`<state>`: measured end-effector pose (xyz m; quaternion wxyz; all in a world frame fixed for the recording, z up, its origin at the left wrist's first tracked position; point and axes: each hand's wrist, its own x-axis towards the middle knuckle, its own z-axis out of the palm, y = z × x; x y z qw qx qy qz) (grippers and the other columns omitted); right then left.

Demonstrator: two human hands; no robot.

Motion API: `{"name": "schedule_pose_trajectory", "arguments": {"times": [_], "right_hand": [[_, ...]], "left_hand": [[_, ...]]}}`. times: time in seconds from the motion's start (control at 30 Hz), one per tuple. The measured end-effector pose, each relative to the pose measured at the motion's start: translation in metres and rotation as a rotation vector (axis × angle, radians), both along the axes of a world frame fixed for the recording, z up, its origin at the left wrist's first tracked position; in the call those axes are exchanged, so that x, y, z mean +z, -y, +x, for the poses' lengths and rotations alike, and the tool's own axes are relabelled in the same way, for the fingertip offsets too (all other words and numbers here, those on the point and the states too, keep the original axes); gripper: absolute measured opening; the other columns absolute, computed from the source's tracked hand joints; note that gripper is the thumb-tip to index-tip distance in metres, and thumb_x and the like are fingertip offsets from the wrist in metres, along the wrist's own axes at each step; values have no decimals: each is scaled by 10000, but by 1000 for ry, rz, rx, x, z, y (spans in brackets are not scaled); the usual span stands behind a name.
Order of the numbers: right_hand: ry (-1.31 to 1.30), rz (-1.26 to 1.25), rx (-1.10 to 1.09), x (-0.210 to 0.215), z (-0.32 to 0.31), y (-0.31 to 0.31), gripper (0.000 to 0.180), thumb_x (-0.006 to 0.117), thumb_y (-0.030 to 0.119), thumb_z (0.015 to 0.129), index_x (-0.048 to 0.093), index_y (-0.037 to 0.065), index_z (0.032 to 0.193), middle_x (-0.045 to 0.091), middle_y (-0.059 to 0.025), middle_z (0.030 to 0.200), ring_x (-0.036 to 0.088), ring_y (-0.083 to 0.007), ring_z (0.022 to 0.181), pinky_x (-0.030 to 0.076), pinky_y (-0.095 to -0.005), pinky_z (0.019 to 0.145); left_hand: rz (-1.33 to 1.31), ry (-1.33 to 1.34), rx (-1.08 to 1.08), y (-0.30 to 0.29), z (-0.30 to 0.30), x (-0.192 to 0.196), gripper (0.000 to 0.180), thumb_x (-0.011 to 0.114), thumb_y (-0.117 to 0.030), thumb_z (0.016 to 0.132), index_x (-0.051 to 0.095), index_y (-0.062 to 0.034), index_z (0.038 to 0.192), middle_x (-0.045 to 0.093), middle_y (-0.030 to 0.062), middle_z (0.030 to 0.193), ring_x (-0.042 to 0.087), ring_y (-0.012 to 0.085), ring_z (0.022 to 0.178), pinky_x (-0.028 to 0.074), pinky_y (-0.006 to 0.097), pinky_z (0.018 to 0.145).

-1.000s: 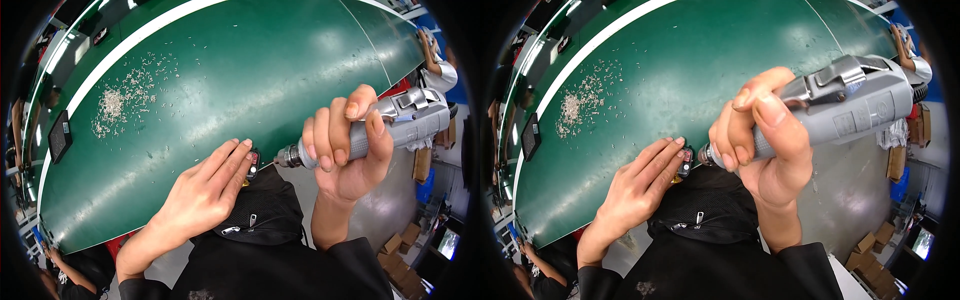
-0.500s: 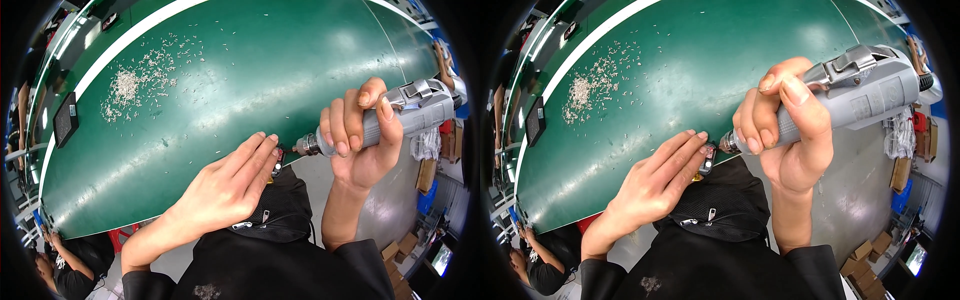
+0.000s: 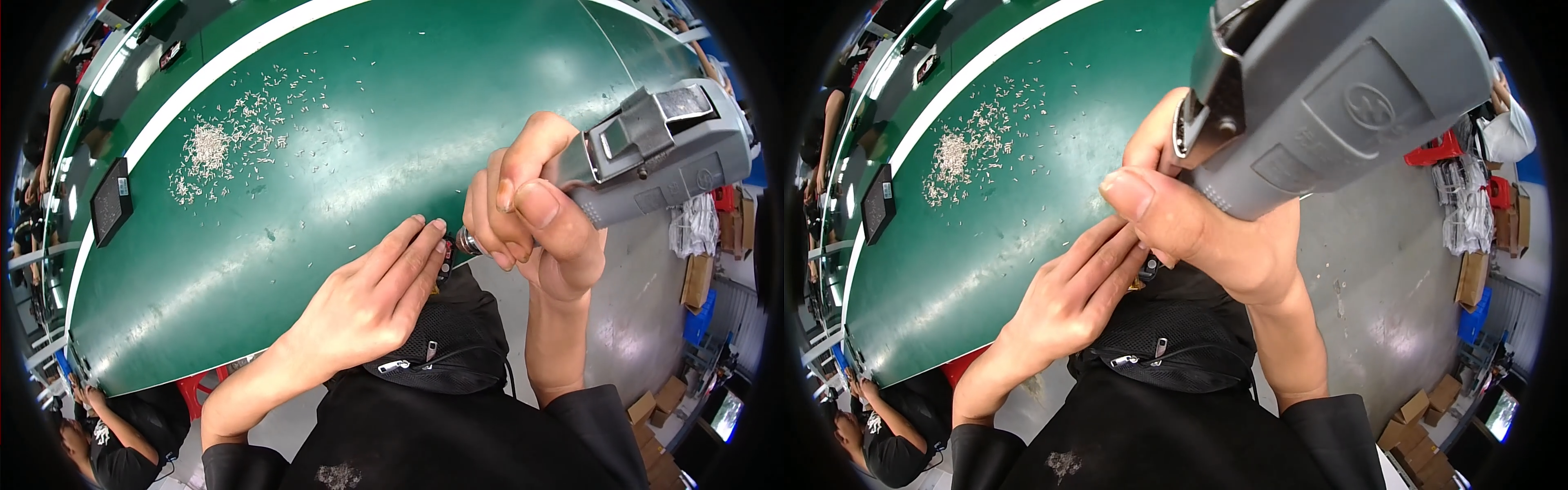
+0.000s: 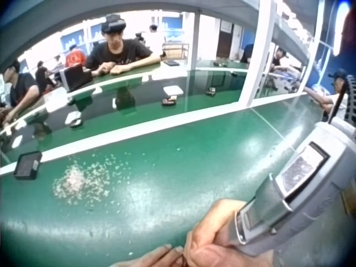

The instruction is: Using a pneumatic screwdriver to secure screws into small electronic components on an assembly line.

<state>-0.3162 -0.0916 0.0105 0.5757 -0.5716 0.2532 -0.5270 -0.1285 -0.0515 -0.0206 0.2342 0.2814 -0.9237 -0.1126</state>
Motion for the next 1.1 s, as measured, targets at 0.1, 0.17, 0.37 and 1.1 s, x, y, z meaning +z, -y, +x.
{"name": "schedule_pose_trajectory", "arguments": {"times": [0.1,0.17,0.37,1.1], "right_hand": [[28,28,4,0,2,-1,127,499,142,905,455,40,843,393,-6,493,353,-81,367,302,-235,390],[103,105,-60,5,5,-6,130,567,102,848,492,26,774,448,-19,507,402,-72,391,330,-222,396],[218,151,-8,2,2,-6,126,600,41,816,504,4,743,492,-38,524,445,-71,418,354,-220,398],[651,220,-136,-30,-41,-14,103,464,123,940,399,75,877,330,21,520,338,-71,427,350,-235,462]], "left_hand": [[-9,-15,12,-3,0,-3,332,662,-9,709,616,117,1013,592,216,1136,584,315,1061,556,347,810],[-26,-20,12,-3,-2,-2,333,662,-11,711,613,117,1015,591,214,1138,583,315,1061,556,349,809],[0,-10,42,-8,0,2,368,636,-4,706,611,82,1063,589,178,1142,578,322,1071,560,377,774],[-143,-55,1115,-73,238,-8,322,610,122,775,641,-17,1064,612,163,1136,596,306,1018,526,362,830]]}}
